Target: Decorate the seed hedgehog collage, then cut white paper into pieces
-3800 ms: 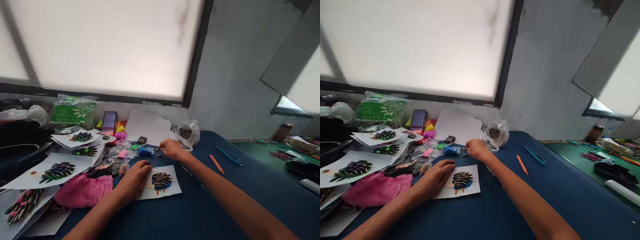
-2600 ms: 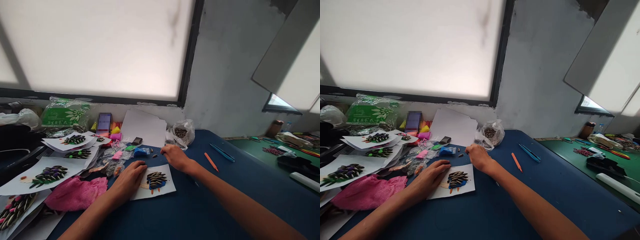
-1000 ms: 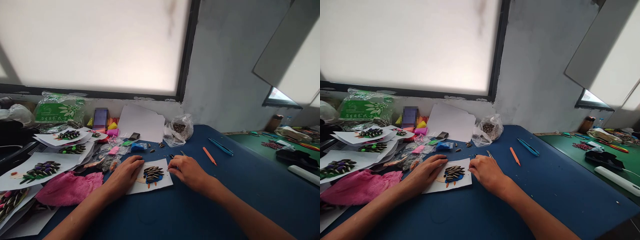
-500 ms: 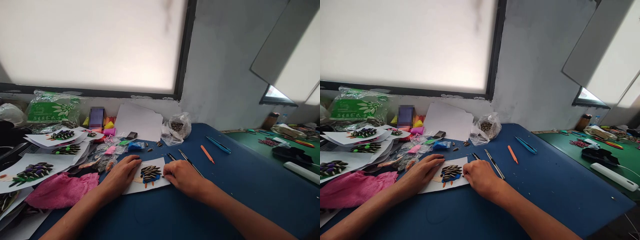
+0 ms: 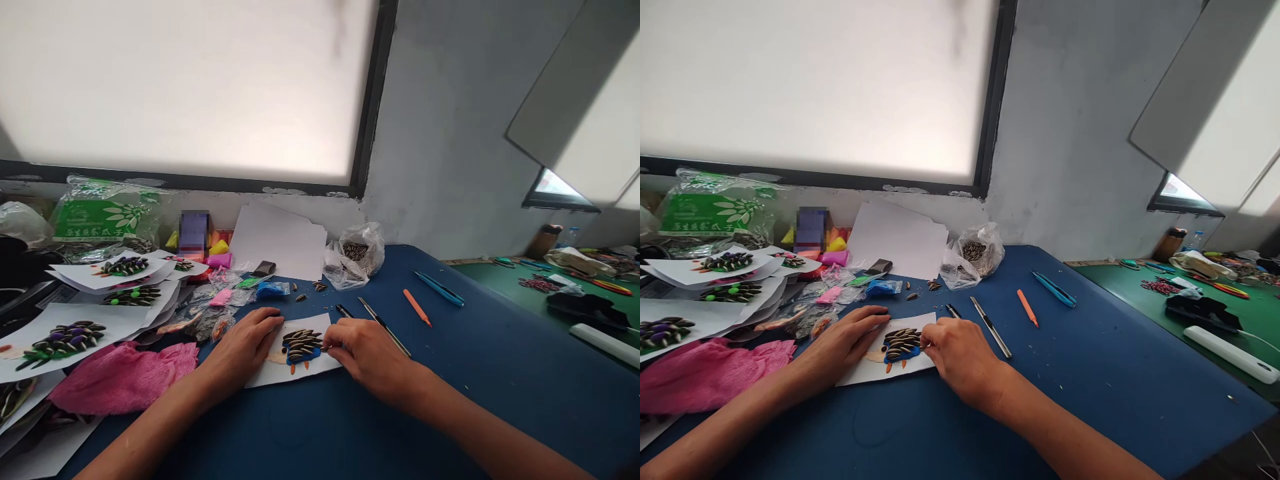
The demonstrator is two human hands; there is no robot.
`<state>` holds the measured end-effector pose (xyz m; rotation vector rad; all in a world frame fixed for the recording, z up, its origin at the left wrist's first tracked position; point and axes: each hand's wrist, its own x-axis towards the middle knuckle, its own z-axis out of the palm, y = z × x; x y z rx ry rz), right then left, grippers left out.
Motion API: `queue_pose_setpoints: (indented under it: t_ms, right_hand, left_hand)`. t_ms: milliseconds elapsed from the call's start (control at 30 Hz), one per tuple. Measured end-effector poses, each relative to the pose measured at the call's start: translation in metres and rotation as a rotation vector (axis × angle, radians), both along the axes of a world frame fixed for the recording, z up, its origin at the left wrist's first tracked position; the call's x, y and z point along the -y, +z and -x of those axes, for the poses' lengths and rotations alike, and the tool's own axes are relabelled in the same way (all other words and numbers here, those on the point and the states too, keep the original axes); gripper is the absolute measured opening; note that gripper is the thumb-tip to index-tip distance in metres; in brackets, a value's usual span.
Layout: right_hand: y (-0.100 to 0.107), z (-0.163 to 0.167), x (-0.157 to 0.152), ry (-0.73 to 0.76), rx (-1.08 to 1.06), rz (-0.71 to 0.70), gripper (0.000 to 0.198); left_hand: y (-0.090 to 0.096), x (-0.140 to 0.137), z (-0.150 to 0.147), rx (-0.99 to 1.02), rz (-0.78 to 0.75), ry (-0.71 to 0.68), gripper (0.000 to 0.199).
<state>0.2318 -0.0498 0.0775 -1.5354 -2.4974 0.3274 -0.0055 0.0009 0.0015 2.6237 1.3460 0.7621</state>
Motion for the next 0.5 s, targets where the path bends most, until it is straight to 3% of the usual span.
queue_pose_setpoints:
  t_ms: [500]
  right_hand:
    - [-0.0093,0.0023,-0.0010,0.027,-0.051,-0.056,0.013]
  left_hand:
    - [-0.0017,-0.0006,-0.0001,0.015,-0.023,-0.002,0.040]
